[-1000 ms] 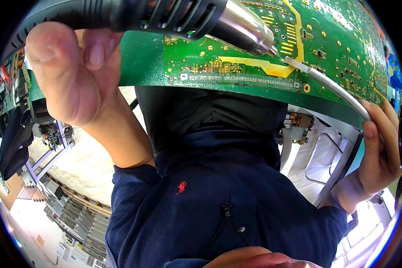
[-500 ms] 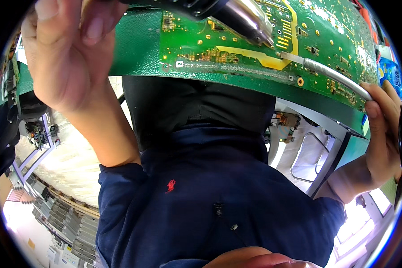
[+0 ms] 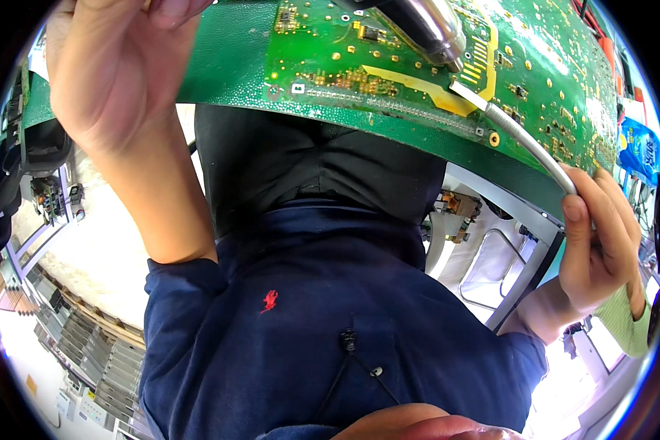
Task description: The person solders components on a large green circuit board using a hot air rework tool and a probe.
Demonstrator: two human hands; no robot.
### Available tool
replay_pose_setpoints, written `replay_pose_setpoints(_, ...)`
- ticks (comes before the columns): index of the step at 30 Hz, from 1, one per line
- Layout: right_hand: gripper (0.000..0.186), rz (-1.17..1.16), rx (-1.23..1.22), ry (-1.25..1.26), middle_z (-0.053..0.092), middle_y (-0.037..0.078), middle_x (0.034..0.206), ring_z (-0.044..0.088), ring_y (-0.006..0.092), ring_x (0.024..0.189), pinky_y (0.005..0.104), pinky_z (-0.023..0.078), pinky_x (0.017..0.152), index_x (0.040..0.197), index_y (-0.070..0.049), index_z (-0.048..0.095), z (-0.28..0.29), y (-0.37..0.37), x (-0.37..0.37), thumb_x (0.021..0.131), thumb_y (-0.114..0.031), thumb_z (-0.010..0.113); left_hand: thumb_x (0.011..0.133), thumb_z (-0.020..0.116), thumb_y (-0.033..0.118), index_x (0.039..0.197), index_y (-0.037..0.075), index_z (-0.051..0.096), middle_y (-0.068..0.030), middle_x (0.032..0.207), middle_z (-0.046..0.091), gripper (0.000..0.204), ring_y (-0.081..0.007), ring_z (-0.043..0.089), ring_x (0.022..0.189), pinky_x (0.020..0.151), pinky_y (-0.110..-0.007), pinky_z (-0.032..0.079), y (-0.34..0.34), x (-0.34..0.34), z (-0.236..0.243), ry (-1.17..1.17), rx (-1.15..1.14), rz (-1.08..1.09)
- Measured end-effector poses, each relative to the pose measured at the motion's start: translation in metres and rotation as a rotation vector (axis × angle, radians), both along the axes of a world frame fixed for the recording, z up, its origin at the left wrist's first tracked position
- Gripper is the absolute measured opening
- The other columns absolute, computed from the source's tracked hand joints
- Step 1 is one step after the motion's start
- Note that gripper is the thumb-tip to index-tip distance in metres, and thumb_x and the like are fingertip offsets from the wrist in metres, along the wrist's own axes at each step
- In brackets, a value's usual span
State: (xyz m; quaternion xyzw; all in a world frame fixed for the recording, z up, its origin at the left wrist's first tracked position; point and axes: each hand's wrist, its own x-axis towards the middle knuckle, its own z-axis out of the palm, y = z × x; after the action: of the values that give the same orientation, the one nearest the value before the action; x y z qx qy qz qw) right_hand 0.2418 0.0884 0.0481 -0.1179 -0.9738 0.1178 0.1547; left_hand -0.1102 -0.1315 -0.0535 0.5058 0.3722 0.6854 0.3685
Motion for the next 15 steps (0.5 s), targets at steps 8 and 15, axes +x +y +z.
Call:
replay_pose_setpoints(8, 0.031, 0.052, 0.071, -0.043, 0.049, 0.009, 0.062, 0.044, 0.0192, 0.057, 0.0301, 0.031, 0.052, 0.093, 0.009, 0.070, 0.010, 0.008, 0.004, 0.072, -0.012, 0.076, 0.103, 0.048, 0.028, 0.111, 0.023, 0.068, 0.0006, 0.103, 0.066, 0.023, -0.0053, 0.049, 0.081, 0.094, -0.032, 0.036, 0.004, 0.000, -0.003, -0.002, 0.033, -0.020)
replay_pose_setpoints(15, 0.029, 0.046, 0.044, -0.016, 0.050, 0.010, 0.063, 0.045, 0.0197, 0.057, 0.0308, 0.032, 0.052, 0.091, 0.009, 0.070, 0.008, 0.004, 0.000, 0.071, -0.011, 0.076, 0.103, 0.048, 0.028, 0.110, 0.024, 0.069, 0.0004, 0.103, 0.066, 0.022, -0.0053, 0.049, 0.080, 0.094, -0.032, 0.036, 0.007, 0.002, -0.009, -0.031, 0.077, -0.048)
